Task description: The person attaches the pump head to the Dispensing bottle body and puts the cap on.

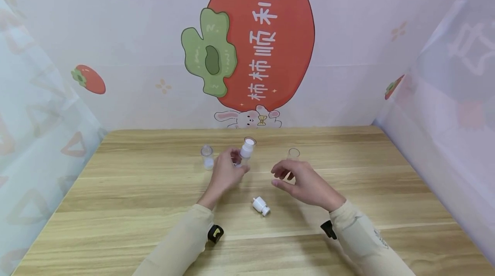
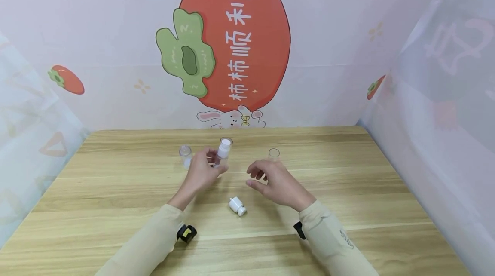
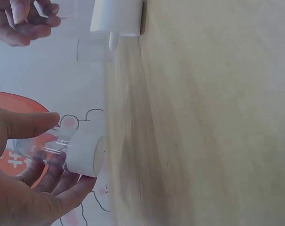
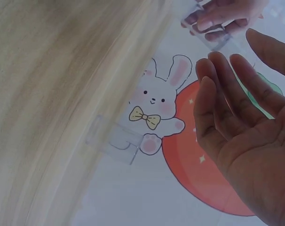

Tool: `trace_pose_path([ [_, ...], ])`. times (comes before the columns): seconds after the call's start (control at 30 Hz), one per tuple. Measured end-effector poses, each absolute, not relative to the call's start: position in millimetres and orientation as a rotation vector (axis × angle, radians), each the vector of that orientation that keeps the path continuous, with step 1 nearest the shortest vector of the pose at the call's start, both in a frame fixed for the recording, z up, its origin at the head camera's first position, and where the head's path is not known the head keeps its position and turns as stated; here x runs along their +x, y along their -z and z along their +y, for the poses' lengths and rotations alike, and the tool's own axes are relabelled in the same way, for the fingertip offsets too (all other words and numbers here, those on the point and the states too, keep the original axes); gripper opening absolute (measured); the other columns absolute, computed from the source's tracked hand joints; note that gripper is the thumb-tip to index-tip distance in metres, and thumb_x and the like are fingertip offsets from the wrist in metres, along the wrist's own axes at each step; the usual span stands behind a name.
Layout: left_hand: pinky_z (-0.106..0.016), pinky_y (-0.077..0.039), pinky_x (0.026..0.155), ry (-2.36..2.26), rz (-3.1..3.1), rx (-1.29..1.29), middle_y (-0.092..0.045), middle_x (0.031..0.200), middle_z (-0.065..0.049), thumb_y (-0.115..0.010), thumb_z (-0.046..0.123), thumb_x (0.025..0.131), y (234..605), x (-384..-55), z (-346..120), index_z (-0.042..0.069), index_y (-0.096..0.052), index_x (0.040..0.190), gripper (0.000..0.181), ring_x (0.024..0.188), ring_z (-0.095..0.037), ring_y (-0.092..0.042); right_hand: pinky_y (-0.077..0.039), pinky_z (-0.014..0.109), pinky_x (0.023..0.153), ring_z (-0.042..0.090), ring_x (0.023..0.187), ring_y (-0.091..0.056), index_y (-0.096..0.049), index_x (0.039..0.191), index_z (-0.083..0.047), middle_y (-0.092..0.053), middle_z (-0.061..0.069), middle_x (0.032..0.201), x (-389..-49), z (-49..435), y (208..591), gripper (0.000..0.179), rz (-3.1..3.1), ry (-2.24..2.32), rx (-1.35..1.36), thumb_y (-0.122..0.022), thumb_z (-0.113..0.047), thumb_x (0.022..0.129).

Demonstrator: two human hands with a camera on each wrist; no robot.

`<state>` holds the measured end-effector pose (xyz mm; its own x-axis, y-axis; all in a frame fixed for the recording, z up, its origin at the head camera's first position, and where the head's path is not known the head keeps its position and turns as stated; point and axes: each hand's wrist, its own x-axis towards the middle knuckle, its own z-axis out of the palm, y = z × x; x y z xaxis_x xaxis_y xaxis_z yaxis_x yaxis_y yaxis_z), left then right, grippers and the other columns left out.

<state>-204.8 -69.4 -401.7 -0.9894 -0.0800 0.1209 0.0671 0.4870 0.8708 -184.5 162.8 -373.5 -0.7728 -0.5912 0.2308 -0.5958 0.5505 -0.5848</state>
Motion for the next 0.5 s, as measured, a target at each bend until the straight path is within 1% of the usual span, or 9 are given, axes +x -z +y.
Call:
trace_pose_path([
  [0.1, -0.044, -0.051, 0.087, 1.543, -2.563, 0.047, -0.065, 0.100, -0.014, -0.081, 0.001, 0.077, 404.5, -213.4, -67.4, -0.004, -0.062, 0.116, 0.044, 0.095, -0.030, -0.062, -0.056, 0.032, 0.076, 0.008, 0.088, -0.064, -0.070, 0.109, -0.010, -0.068, -0.007, 0.098, -183.7, 162.4, 375.1, 0.019, -2.760, -1.036, 1.078, -0.076, -0.016, 0.092],
  [0.27, -0.043, -0.050, 0.087, 1.591, -2.533, 0.113, -0.064, 0.102, -0.015, -0.081, 0.001, 0.077, 410.0, -224.9, -65.2, -0.004, -0.058, 0.120, 0.048, 0.096, -0.029, -0.061, -0.056, 0.037, 0.078, 0.010, 0.090, -0.064, -0.070, 0.109, -0.010, -0.069, -0.004, 0.099, -181.8, 161.7, 378.3, 0.017, -2.797, -1.040, 1.104, -0.074, -0.016, 0.094],
  [0.5, -0.043, -0.049, 0.090, 1.594, -2.516, 0.161, -0.063, 0.105, -0.015, -0.081, 0.001, 0.078, 416.7, -235.8, -63.3, -0.003, -0.058, 0.118, 0.046, 0.099, -0.030, -0.060, -0.056, 0.038, 0.081, 0.013, 0.091, -0.065, -0.070, 0.110, -0.007, -0.070, -0.001, 0.100, -180.3, 161.9, 382.6, 0.018, -2.859, -1.020, 1.105, -0.073, -0.016, 0.095],
])
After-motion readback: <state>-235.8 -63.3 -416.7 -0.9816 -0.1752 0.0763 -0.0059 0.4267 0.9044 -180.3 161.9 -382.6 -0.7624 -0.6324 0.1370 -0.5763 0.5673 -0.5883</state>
